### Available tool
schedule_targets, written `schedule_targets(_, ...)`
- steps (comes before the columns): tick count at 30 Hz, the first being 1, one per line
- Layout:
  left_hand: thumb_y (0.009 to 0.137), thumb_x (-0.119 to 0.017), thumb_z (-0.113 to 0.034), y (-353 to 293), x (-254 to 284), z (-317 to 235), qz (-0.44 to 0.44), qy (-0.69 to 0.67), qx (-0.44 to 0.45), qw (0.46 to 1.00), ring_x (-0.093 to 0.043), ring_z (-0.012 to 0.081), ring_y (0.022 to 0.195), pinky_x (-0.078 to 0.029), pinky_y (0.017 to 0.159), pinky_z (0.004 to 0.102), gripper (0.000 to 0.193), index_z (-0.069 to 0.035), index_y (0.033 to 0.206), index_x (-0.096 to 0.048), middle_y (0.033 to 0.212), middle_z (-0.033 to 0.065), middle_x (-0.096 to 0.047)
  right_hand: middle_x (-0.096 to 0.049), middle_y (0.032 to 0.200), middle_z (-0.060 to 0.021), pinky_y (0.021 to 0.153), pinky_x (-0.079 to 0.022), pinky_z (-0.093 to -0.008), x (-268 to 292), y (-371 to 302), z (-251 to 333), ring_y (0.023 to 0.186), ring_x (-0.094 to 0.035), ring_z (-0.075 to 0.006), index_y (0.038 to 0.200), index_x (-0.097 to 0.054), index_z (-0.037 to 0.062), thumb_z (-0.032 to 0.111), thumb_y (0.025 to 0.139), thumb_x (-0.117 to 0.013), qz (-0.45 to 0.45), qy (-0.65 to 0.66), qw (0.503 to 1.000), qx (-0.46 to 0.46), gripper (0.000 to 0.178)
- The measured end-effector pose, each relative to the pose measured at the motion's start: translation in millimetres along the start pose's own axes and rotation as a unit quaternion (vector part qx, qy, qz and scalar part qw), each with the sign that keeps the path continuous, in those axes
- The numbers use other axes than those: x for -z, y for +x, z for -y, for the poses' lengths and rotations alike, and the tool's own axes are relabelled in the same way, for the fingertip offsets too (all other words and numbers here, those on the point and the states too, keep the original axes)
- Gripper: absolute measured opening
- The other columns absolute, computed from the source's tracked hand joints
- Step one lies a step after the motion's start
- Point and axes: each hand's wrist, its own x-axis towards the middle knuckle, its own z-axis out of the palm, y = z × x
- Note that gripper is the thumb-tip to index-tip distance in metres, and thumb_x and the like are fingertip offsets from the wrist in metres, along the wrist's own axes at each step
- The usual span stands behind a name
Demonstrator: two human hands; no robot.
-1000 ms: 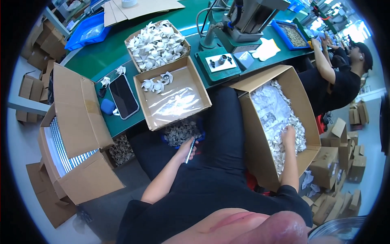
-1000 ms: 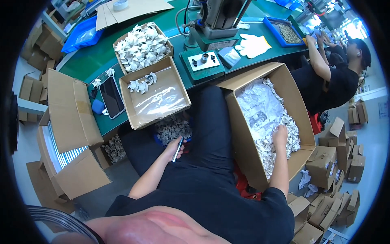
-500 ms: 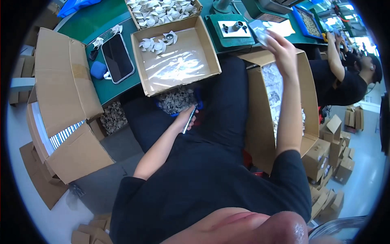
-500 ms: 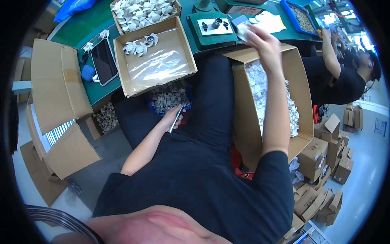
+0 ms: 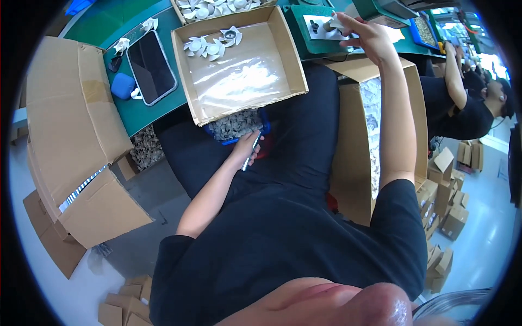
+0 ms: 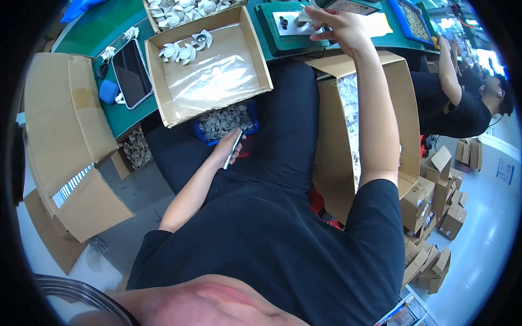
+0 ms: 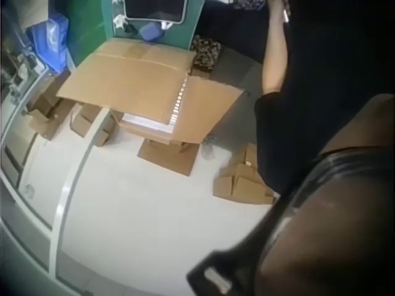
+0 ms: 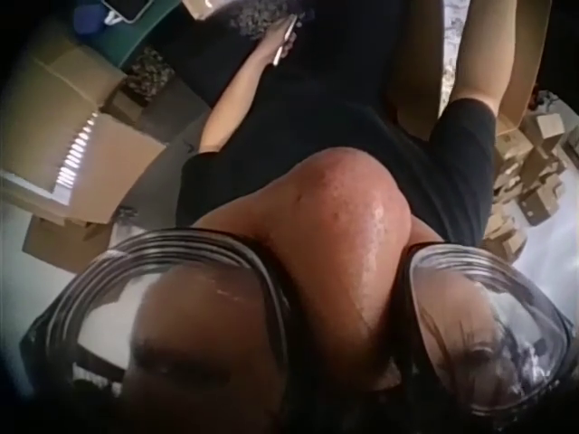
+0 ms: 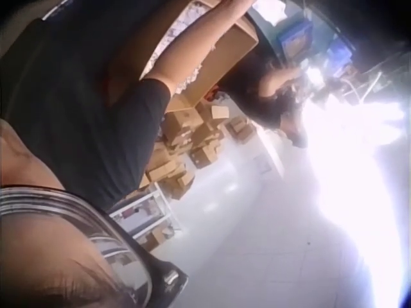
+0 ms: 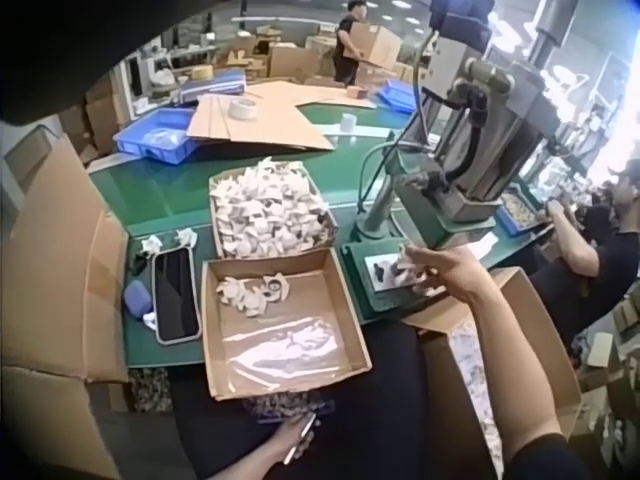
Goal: Assembling small white plastic components using a manual press machine at an industrial workstation.
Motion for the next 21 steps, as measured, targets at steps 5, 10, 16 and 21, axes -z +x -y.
schedule_targets(5,0.108,-0.046,-0.048,5.4,1.2,-1.0,0.001,0.012,-0.004,1.000,-0.045,0.0096,0.045,-0.035,0.036,0.0272,0.041,-0.009,0.117,-0.056,0.067,-0.0003,-0.049,-0.065,0.085,-0.0027,0.059,-0.057,-0.0254,5.7,-0.4,-1.2,0.076,-0.061,-0.0083,0.101,-0.081,0.0051,0.042,0.092,-0.079,-0.008,-0.113,0.993,0.046,0.038)
schedule_targets(10,0.108,-0.045,-0.047,7.0,-0.4,3.5,0.000,0.013,-0.004,1.000,-0.044,0.0095,0.045,-0.035,0.036,0.0272,0.041,-0.009,0.117,-0.056,0.067,-0.0002,-0.049,-0.063,0.079,-0.0025,0.063,-0.054,-0.0263,-5.9,-7.6,14.7,0.075,-0.061,-0.0084,0.094,-0.081,0.0083,0.040,0.092,-0.079,-0.027,-0.190,0.981,0.007,0.032)
schedule_targets(16,0.109,-0.045,-0.047,-0.4,-6.9,0.7,-0.015,0.018,0.003,1.000,-0.044,0.0096,0.045,-0.036,0.036,0.0273,0.041,-0.009,0.116,-0.056,0.067,-0.0002,-0.049,-0.067,0.077,-0.0017,0.082,-0.050,-0.0305,97.9,77.4,-71.6,0.080,-0.067,-0.0194,0.089,-0.077,0.0073,0.018,0.095,-0.057,-0.059,-0.396,0.906,0.138,0.024)
schedule_targets(21,0.108,-0.045,-0.048,-1.6,-0.1,1.3,-0.036,0.013,-0.014,0.999,-0.044,0.0097,0.045,-0.036,0.037,0.0275,0.042,-0.008,0.115,-0.056,0.066,0.0000,-0.049,-0.072,0.094,-0.0122,0.079,-0.052,-0.0372,13.4,98.7,-100.6,0.085,-0.069,-0.0291,0.098,-0.074,0.0004,0.015,0.093,-0.066,-0.223,-0.303,0.926,0.007,0.017)
